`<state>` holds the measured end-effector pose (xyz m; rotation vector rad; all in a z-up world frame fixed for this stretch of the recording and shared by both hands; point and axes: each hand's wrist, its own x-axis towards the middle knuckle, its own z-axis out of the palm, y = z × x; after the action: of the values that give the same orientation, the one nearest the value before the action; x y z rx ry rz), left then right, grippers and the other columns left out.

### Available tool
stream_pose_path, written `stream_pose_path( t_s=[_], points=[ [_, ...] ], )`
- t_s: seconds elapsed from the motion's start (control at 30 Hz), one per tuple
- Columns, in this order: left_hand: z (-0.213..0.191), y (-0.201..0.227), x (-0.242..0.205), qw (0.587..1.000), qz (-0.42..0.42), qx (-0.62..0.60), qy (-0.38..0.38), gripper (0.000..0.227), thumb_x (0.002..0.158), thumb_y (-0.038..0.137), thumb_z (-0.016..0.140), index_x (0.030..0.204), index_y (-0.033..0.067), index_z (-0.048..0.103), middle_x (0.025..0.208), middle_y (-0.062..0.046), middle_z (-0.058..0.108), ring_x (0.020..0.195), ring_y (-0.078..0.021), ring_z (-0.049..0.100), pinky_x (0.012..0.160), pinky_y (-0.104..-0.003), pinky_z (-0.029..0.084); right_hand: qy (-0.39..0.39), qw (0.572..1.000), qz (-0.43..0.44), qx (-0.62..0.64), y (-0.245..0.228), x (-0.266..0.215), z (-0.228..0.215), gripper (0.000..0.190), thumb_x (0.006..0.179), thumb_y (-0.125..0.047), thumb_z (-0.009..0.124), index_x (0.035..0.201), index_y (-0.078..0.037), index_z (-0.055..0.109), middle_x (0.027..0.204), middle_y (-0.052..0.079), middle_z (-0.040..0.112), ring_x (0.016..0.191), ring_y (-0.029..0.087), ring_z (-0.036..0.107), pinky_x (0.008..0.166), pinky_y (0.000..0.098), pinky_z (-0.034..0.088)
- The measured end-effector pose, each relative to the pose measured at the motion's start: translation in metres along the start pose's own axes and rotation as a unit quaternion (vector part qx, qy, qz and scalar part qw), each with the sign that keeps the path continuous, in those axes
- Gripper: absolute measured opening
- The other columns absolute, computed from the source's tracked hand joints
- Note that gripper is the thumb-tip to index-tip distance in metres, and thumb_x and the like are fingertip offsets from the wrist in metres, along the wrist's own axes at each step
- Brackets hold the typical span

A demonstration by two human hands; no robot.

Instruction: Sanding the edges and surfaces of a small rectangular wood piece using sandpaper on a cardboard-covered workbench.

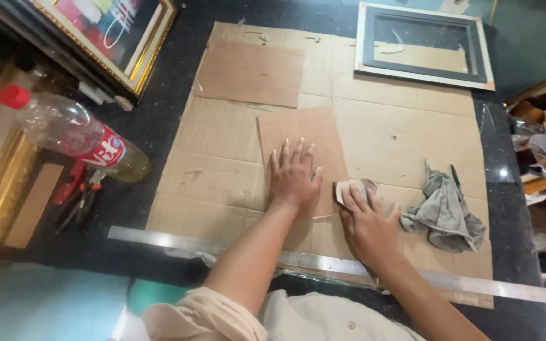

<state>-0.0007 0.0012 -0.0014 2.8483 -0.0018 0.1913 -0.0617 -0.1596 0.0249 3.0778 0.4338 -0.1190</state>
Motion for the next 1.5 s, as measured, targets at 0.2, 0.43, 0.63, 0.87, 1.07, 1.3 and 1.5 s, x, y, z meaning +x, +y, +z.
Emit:
stream_pose_path(
  t_s=[0.2,0.43,0.63,0.87,1.07,1.3,1.5],
  points=[
    [-0.001,0.001,0.0,1.0,0.009,-0.015,0.013,0.053,0.078,0.04,0.042,0.125,0.0161,0.046,0.133,-0.01,0.042,0.129,-0.0352,0.028,0.101,-0.057,0.017,-0.009,1.0,0.014,0.018,0.004,0.005,0.01,0.045,0.089,-0.039,0.028,0.135,-0.036,0.028,0.139,-0.014,0.031,0.13,0.022,0.027,0.096,0.0633,0.023],
    [-0.009,0.004,0.001,1.0,0.016,-0.021,0.001,0.052,0.08,0.039,0.042,0.126,0.0149,0.045,0.133,-0.011,0.041,0.129,-0.0352,0.027,0.1,-0.056,0.017,0.021,0.999,0.034,0.018,-0.008,0.025,-0.005,0.043,0.089,-0.036,0.032,0.132,-0.03,0.035,0.138,-0.011,0.035,0.129,0.023,0.03,0.092,0.0636,0.027],
    [-0.006,0.005,0.004,1.0,0.01,-0.029,0.004,0.055,0.079,0.039,0.041,0.127,0.0151,0.042,0.135,-0.01,0.038,0.128,-0.0348,0.024,0.101,-0.055,0.014,-0.029,0.998,0.01,0.052,0.004,0.003,-0.007,0.045,0.088,-0.038,0.026,0.132,-0.031,0.031,0.139,-0.011,0.029,0.13,0.022,0.022,0.092,0.0656,0.021],
    [0.002,0.004,0.001,0.998,0.017,-0.025,0.059,0.053,0.079,0.039,0.043,0.126,0.0154,0.043,0.134,-0.008,0.04,0.126,-0.0352,0.027,0.101,-0.054,0.016,-0.042,0.995,0.036,0.087,0.0,0.01,-0.003,0.046,0.088,-0.04,0.023,0.133,-0.033,0.028,0.14,-0.012,0.027,0.131,0.02,0.019,0.092,0.0658,0.016],
    [0.015,-0.001,0.003,0.997,0.016,-0.023,0.068,0.054,0.077,0.041,0.045,0.126,0.0168,0.044,0.134,-0.007,0.038,0.127,-0.0331,0.026,0.102,-0.053,0.015,-0.012,0.996,0.042,0.084,-0.004,0.017,-0.004,0.045,0.087,-0.039,0.026,0.132,-0.034,0.03,0.139,-0.011,0.03,0.13,0.019,0.022,0.091,0.0658,0.018],
    [0.02,-0.004,0.003,0.996,0.019,-0.017,0.089,0.057,0.076,0.04,0.047,0.126,0.0141,0.044,0.135,-0.008,0.036,0.126,-0.0349,0.026,0.1,-0.055,0.015,-0.009,0.997,0.057,0.059,-0.004,0.027,0.004,0.042,0.084,-0.045,0.028,0.126,-0.042,0.033,0.136,-0.023,0.031,0.133,0.008,0.019,0.091,0.0642,0.026],
    [0.005,0.0,-0.001,0.993,0.025,-0.09,0.066,0.054,0.077,0.035,0.048,0.125,0.0099,0.044,0.133,-0.013,0.037,0.124,-0.0373,0.025,0.1,-0.055,0.01,-0.018,0.99,0.134,0.052,0.012,0.046,0.076,0.044,0.08,-0.056,0.024,0.124,-0.057,0.027,0.135,-0.037,0.022,0.132,-0.004,0.018,0.099,0.0598,0.018]
  ],
)
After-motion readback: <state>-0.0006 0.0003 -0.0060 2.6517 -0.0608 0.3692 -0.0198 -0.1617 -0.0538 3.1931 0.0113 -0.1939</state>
